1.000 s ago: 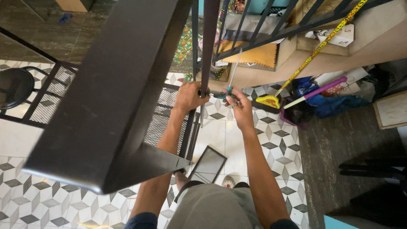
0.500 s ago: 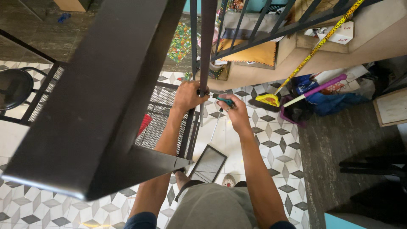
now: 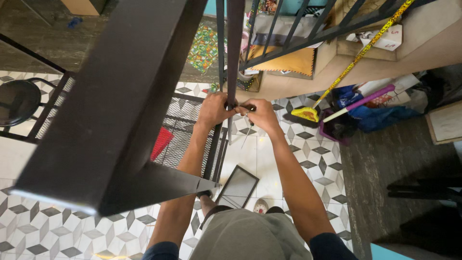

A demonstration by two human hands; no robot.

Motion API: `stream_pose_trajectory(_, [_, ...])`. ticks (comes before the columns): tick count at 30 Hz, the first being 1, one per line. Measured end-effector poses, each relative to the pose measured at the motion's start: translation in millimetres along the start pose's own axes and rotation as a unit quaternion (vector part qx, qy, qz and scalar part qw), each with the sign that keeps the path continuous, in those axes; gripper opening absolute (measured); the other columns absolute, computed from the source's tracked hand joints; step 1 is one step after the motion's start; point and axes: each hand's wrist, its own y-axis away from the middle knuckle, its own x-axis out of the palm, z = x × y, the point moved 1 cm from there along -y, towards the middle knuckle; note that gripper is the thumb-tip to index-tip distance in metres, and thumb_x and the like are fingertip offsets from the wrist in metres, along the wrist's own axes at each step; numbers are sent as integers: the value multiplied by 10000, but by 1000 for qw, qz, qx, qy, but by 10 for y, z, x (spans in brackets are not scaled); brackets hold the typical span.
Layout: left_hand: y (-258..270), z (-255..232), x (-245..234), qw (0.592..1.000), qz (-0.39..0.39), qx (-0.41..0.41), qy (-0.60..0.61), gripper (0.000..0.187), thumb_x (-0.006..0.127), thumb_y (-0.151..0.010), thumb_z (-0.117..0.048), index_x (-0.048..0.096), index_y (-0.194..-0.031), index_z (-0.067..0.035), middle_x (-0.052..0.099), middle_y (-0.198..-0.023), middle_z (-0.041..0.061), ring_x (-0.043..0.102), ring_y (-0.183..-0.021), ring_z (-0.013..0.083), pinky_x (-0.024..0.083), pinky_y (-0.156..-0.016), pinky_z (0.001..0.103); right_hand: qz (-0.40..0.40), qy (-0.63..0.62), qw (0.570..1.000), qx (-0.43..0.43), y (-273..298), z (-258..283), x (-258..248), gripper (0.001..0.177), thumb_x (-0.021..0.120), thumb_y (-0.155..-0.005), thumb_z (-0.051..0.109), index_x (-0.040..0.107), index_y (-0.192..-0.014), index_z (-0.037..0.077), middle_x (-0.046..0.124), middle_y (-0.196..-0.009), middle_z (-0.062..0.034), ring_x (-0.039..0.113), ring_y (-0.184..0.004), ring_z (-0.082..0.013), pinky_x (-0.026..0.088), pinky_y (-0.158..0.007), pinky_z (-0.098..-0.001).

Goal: The person assembles a black metal mesh shelving unit using a screwdriver. They attach mesh panels to the frame, tighten screws at multiple joints, and place a red plastic bin on one of the shelves.

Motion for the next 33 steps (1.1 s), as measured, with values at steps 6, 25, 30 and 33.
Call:
stream_pose_trajectory(6, [19, -45, -37, 999, 11, -15, 44, 314, 910, -715, -337, 765, -884, -116, 700, -796, 66, 676, -797, 272, 488, -846, 422, -48, 8, 991, -123, 2, -303, 70, 272, 838, -857, 277, 782, -992, 48, 776, -878, -114, 711, -752, -195, 531, -719, -316])
stream_pose_trajectory(25, [1100, -560, -500, 923, -246, -203, 217, 323, 778, -942, -291, 745, -1172, -66, 763, -1113, 99, 716, -1019, 201, 566, -896, 326, 119, -348, 930, 3, 987, -468, -31, 232, 777, -914, 182, 729, -966, -39, 632, -730, -17, 487, -584, -73, 378, -542, -241])
stream_pose_trajectory(30, [1969, -846, -288, 822, -413, -219, 325, 227, 664, -1045, -220, 688, -1075, 4, 669, -925, 75, 574, -828, 115, 466, -759, 261, 293, -357, 887, -12, 1392, -396, -111, 195, 764, -913, 161, 727, -929, -30, 669, -741, -44, 491, -549, -80, 374, -521, -248])
stream_pose_trajectory(33, [2415, -1182, -41, 789, -444, -234, 354, 210, 656, -1062, -208, 661, -1012, -3, 692, -950, 61, 598, -851, 102, 485, -790, 248, 366, -366, 856, 13, 1657, -382, -20, 211, 761, -938, 180, 720, -908, -24, 648, -714, -51, 508, -522, -94, 375, -502, -251])
